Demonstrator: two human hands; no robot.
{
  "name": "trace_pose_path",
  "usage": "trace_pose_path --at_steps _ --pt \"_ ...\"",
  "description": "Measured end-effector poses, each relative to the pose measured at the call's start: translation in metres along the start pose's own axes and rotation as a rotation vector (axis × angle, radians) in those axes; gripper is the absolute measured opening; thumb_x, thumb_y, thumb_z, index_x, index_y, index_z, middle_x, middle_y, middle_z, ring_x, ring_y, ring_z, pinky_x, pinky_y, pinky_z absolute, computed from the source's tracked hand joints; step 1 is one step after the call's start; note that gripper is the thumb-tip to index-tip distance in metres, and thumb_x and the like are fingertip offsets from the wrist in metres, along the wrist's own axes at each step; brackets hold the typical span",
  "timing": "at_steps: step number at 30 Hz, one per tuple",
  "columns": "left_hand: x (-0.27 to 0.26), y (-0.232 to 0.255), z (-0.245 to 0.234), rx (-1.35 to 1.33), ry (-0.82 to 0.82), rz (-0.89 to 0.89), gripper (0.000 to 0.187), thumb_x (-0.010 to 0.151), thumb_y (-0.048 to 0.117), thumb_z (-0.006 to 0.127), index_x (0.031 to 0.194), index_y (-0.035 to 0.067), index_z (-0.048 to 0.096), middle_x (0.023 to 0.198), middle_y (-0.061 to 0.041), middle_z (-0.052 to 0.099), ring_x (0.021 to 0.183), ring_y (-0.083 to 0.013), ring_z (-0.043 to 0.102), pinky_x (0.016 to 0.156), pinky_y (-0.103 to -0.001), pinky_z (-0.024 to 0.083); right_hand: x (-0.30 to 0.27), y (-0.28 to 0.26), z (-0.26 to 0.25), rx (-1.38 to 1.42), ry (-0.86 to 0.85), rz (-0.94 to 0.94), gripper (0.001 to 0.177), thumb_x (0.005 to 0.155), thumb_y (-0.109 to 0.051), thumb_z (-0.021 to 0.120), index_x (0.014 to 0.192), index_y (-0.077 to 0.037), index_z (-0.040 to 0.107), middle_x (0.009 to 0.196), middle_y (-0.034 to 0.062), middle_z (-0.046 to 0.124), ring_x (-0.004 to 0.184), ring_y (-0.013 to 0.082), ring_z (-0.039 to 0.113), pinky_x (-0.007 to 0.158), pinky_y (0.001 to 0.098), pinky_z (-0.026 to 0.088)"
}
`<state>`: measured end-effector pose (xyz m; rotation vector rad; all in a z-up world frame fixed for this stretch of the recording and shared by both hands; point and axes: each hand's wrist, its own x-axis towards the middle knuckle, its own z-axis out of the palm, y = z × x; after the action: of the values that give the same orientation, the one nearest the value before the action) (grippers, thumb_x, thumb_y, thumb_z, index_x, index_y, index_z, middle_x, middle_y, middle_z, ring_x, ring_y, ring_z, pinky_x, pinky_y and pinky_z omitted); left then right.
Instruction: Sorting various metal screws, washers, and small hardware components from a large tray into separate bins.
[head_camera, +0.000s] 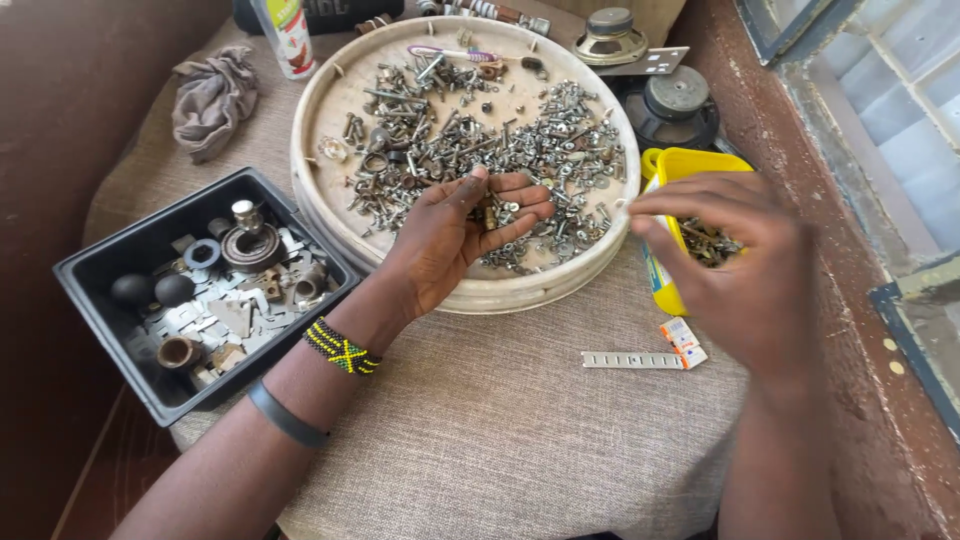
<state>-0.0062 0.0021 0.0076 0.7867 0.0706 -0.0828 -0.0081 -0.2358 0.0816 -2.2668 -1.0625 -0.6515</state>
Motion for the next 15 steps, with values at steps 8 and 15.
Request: trace_pose_path --at_steps 8,15 --pt "-0.003 0.007 0.008 0.042 0.148 -0.103 0.046 0.107 0.036 0.040 0.122 0.000 0.064 0.110 -0.025 0.071 0.090 -0.0272 0.071 0.074 -0.045 0.061 0.039 -0.006 0.080 -0.135 -0.135 -0.194 0.029 0.083 -0.024 0.088 0.109 -0.015 0.081 0.113 -0.0007 0.077 0.110 0.0251 0.061 0.085 0.0456 0.031" --pt "-0.002 0.003 -0.005 0.064 0.096 -0.110 0.048 0.107 0.036 0.038 0.128 -0.003 0.056 0.104 -0.025 0.072 0.080 -0.0237 0.073 0.058 -0.046 0.065 0.034 0.007 0.102 -0.161 -0.160 -0.142 0.042 0.080 -0.031 0.090 0.116 -0.014 0.077 0.123 0.0027 0.074 0.118 0.0275 0.057 0.096 0.0477 0.030"
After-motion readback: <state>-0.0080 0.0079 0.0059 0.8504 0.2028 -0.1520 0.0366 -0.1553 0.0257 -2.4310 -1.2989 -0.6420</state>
